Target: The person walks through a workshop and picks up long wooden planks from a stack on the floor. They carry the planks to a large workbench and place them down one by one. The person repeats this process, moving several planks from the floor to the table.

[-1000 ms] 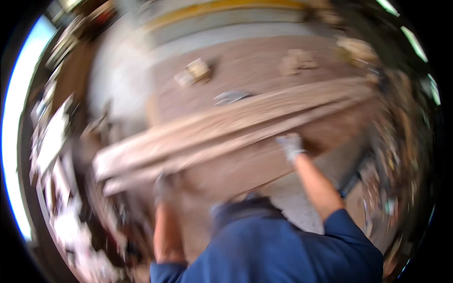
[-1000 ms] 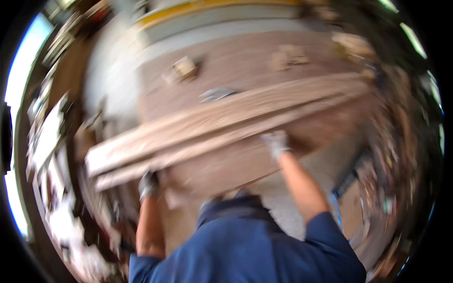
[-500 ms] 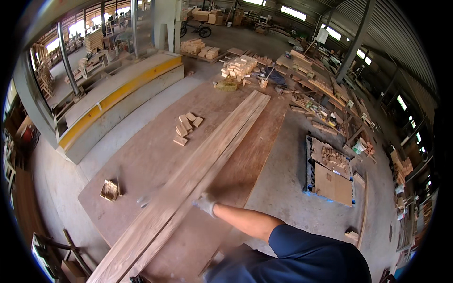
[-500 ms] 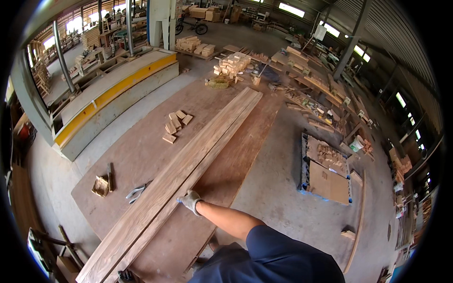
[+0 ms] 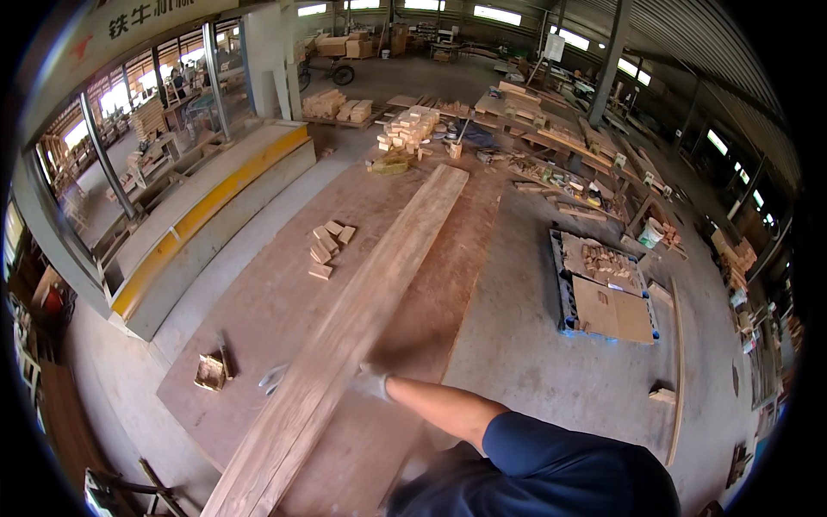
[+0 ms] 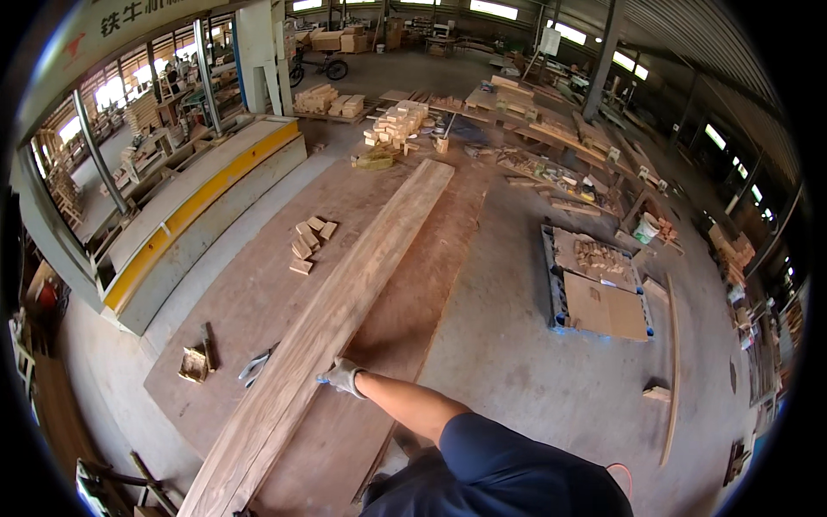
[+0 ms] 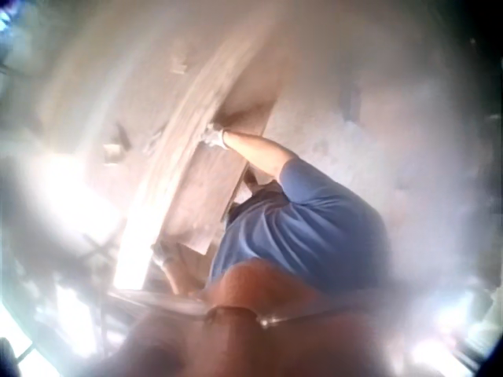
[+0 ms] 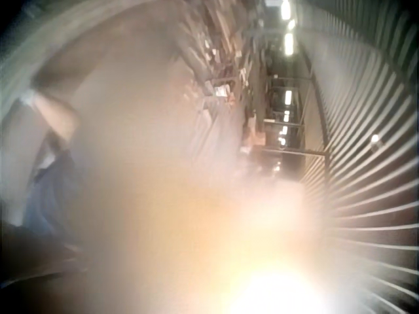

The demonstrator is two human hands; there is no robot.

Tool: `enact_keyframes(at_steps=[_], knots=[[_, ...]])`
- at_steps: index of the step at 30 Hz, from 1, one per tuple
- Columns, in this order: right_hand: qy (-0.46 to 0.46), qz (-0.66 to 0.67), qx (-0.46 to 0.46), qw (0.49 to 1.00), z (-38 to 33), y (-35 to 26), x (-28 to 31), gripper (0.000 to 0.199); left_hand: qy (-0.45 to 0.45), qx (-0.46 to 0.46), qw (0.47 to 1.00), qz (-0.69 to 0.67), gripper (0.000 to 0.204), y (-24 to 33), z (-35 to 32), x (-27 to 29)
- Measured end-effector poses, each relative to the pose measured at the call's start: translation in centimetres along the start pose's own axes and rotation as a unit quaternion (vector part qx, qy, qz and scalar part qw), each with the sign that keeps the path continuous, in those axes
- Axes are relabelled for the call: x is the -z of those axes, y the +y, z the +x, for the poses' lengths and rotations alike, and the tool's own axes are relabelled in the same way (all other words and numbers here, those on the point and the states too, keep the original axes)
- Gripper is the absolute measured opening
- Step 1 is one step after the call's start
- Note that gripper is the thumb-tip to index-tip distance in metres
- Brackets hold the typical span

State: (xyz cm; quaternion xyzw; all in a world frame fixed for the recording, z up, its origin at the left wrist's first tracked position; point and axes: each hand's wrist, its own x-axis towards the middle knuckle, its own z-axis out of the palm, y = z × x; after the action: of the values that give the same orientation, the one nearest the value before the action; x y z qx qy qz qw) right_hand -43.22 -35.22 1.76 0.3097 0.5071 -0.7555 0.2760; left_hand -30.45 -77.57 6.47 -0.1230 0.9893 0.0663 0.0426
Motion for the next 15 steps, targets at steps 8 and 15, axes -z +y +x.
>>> enact_keyframes(at_steps=[8, 15], knots=[[-0.140, -0.040, 0.122, 0.982, -1.6, 14.9, 2.4, 0.063, -0.011, -0.072, 0.996, -0.047, 0.041, 2.3, -0.4, -2.9], [0.077, -0.379, 0.207, 0.898, -26.4, 28.6, 4.0, 0.044, 0.018, -0.098, 0.994, -0.056, 0.040, 3.3, -1.2, -2.7]])
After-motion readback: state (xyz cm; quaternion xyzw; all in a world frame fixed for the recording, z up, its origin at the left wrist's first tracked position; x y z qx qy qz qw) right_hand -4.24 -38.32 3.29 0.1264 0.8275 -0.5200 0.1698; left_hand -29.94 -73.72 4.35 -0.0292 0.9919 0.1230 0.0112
